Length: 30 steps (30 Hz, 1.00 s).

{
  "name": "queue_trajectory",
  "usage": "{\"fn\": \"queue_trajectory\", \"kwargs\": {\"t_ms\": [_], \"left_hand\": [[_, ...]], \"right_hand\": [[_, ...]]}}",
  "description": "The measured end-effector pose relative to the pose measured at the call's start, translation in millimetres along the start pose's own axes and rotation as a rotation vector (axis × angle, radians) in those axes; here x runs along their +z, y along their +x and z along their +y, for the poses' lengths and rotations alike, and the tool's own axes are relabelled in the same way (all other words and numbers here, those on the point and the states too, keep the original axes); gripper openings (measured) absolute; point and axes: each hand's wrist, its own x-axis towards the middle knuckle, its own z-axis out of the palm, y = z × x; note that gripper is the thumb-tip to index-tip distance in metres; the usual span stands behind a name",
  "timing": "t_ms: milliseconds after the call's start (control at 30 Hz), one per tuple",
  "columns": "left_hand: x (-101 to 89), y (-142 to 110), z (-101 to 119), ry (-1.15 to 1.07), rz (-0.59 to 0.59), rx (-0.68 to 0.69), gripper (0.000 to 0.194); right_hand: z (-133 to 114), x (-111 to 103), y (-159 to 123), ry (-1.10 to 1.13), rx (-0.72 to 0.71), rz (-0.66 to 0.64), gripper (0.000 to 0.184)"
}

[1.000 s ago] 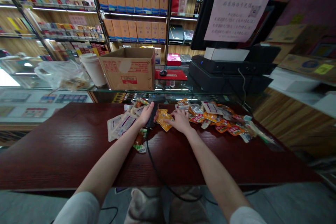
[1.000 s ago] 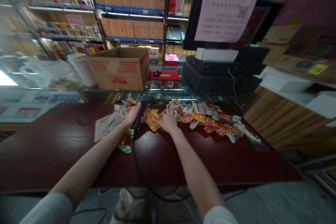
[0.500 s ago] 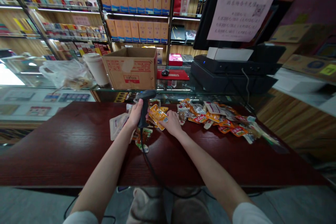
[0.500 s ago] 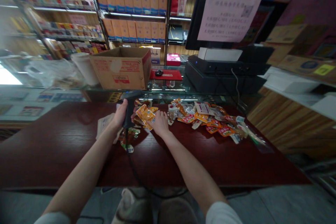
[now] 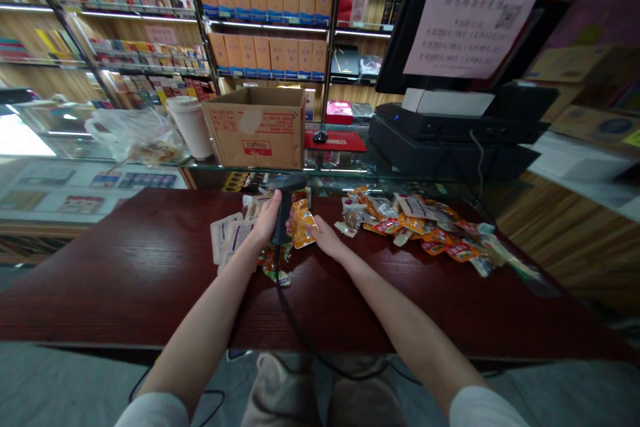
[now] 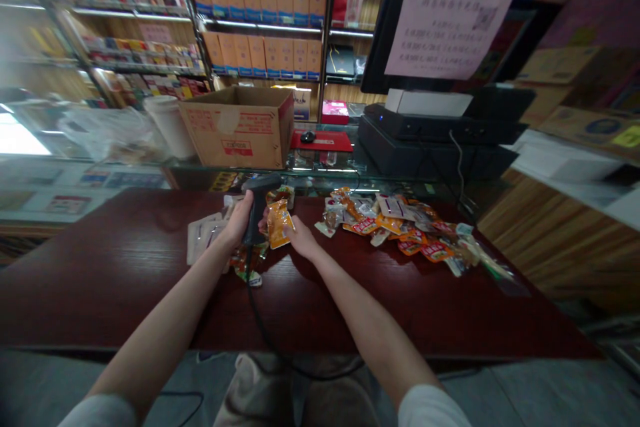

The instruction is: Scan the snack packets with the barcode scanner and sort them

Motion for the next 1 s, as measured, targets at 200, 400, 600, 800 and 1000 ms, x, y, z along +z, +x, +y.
{"fn": "queue_trajectory", "kwargs": {"t_ms": [200, 400, 600, 800, 1000], "left_hand": [[-6.5, 1, -2, 0.000, -0.020, 0.006, 0.066], [-3.2, -2, 3, -0.081, -0.027, -0.025, 0.062], [5.6, -8, 7, -0.120, -0.151, -0.168, 0.064], [14.3, -12, 5, -0.081, -0.229, -0.237, 0.062], [18.2, -16, 0, -0.047, -0.269, -0.289, 0.058]], "right_hand": [[-6, -11, 1, 0.116, 0.045, 0.081, 0.028], [-19, -38, -5, 0.616, 0.080, 0.127, 0.034], [-31, -54, -7, 0.809, 0.014, 0.225, 0.058], [-32, -65, -4, 0.844, 0.042, 0.310, 0.045], [-35, -67, -5, 0.801, 0.040, 0.309, 0.040]]}}
